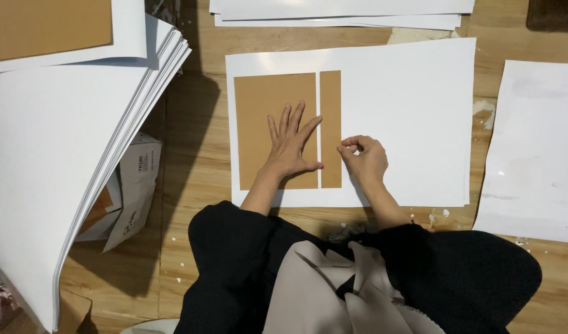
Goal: Applying glue to a white paper sheet using a roller and then precisely sticking cardboard pieces to create a cover.
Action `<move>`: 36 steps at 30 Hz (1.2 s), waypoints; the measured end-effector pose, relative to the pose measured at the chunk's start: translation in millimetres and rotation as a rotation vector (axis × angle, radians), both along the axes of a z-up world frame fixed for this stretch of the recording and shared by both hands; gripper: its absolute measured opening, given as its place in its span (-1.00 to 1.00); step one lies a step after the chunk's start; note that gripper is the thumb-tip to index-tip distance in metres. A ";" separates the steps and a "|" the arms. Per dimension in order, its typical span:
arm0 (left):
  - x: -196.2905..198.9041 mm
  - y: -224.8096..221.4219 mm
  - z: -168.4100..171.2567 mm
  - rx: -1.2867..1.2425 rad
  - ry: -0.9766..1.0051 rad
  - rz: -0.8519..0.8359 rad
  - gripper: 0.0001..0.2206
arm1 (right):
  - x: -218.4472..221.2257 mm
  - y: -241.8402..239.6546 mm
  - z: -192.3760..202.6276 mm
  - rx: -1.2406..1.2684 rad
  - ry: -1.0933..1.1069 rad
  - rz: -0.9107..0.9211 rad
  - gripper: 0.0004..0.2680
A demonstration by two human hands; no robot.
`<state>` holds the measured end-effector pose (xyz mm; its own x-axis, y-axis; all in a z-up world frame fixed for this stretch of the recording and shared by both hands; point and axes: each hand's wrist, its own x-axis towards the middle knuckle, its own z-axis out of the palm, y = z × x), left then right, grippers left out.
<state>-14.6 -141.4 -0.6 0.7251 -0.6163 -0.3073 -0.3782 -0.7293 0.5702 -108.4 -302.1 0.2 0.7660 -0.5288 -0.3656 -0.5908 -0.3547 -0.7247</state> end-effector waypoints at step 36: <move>-0.2 0.9 -0.7 0.038 -0.022 -0.035 -0.07 | -3.3 -4.2 -7.0 0.012 -0.058 0.044 -0.89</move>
<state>-14.8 -140.5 -1.3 0.7103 -0.6292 -0.3155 -0.4155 -0.7366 0.5337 -111.7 -306.3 -6.8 0.8087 -0.4898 -0.3258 -0.5314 -0.3709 -0.7616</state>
